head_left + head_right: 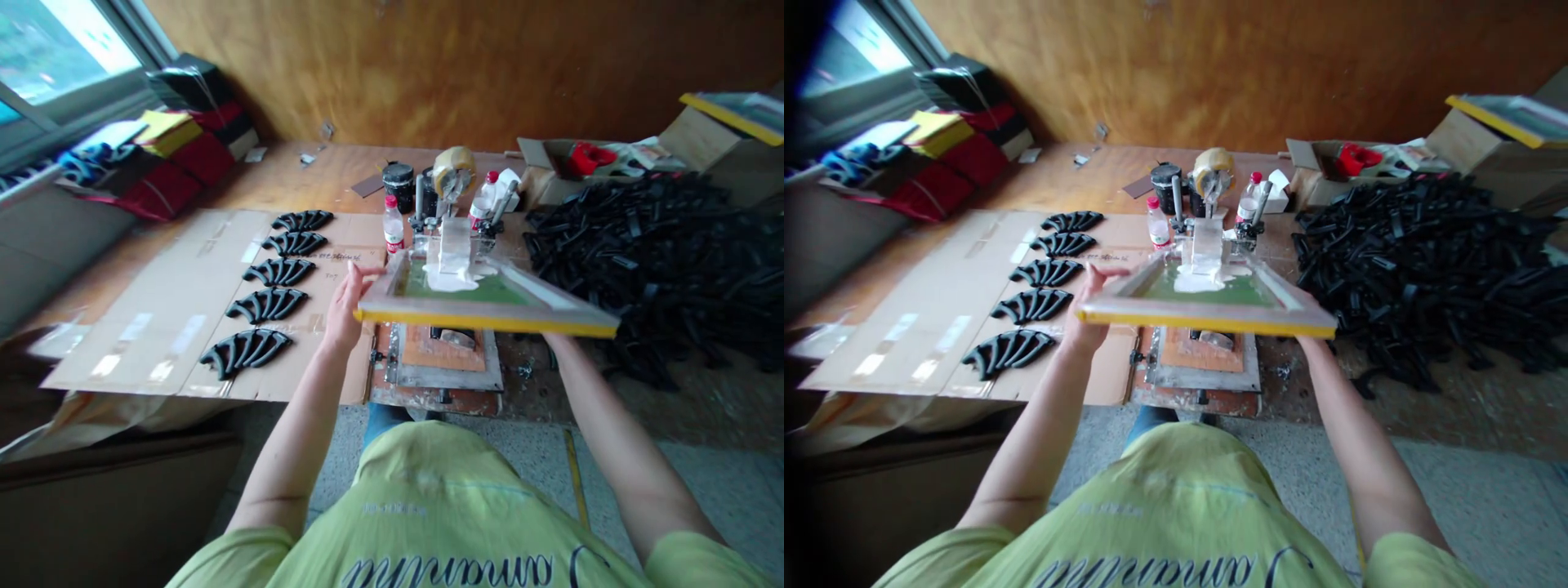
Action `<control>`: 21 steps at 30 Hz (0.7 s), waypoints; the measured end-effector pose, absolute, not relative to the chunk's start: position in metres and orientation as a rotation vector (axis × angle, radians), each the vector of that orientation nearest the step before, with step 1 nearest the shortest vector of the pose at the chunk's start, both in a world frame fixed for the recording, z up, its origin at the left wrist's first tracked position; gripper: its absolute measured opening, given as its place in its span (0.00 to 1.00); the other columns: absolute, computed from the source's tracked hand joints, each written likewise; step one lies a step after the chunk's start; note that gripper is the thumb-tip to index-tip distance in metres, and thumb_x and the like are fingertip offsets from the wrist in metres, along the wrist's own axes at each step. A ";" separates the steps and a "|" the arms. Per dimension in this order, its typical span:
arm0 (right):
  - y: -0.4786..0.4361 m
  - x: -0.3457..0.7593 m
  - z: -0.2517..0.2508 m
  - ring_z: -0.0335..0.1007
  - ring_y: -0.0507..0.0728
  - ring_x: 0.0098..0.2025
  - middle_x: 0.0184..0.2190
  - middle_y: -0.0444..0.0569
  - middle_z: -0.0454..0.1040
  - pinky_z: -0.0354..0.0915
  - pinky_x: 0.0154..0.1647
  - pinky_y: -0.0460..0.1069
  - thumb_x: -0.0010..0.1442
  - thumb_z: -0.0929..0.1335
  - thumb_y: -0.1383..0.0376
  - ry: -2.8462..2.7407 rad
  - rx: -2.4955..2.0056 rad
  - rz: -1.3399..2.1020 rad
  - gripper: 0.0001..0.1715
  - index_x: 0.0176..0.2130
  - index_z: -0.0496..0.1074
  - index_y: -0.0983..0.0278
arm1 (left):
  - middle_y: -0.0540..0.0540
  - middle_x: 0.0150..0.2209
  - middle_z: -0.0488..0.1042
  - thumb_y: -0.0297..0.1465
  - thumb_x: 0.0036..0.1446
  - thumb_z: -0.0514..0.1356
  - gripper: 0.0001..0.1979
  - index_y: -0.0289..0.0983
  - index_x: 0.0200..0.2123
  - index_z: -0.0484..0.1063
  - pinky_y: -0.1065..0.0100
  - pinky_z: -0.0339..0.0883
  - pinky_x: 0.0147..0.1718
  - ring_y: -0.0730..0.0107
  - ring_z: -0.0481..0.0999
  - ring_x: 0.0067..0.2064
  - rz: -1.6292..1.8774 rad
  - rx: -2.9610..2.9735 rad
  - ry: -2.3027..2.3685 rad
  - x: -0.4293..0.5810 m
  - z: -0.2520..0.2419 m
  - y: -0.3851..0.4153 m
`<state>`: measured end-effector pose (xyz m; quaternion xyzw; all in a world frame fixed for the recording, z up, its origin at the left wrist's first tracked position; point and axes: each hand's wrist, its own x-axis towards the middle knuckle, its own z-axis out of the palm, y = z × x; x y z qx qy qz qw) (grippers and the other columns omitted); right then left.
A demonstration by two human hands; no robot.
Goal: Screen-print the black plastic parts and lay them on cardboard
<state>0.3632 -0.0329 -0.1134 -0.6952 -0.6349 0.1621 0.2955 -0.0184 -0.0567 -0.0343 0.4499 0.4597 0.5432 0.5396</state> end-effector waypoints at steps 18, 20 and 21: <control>-0.065 0.247 -0.113 0.71 0.59 0.42 0.38 0.53 0.78 0.63 0.40 0.50 0.62 0.64 0.74 -2.682 -1.320 0.214 0.12 0.40 0.76 0.65 | 0.54 0.26 0.68 0.49 0.51 0.63 0.42 0.34 0.65 0.61 0.72 0.58 0.25 0.74 0.66 0.26 0.901 0.989 1.408 -0.015 -0.175 -0.111; -0.074 0.255 -0.105 0.72 0.56 0.40 0.39 0.50 0.78 0.62 0.38 0.49 0.61 0.63 0.76 -2.756 -1.188 0.295 0.15 0.41 0.76 0.63 | 0.53 0.28 0.69 0.49 0.52 0.63 0.41 0.34 0.65 0.60 0.71 0.60 0.26 0.73 0.68 0.27 0.901 0.976 1.397 -0.016 -0.179 -0.111; -0.074 0.257 -0.101 0.72 0.56 0.39 0.38 0.48 0.79 0.62 0.37 0.48 0.61 0.64 0.75 -2.786 -1.149 0.329 0.14 0.40 0.77 0.62 | 0.52 0.28 0.70 0.48 0.52 0.63 0.41 0.34 0.65 0.60 0.71 0.61 0.26 0.72 0.69 0.28 0.904 0.972 1.394 -0.016 -0.180 -0.112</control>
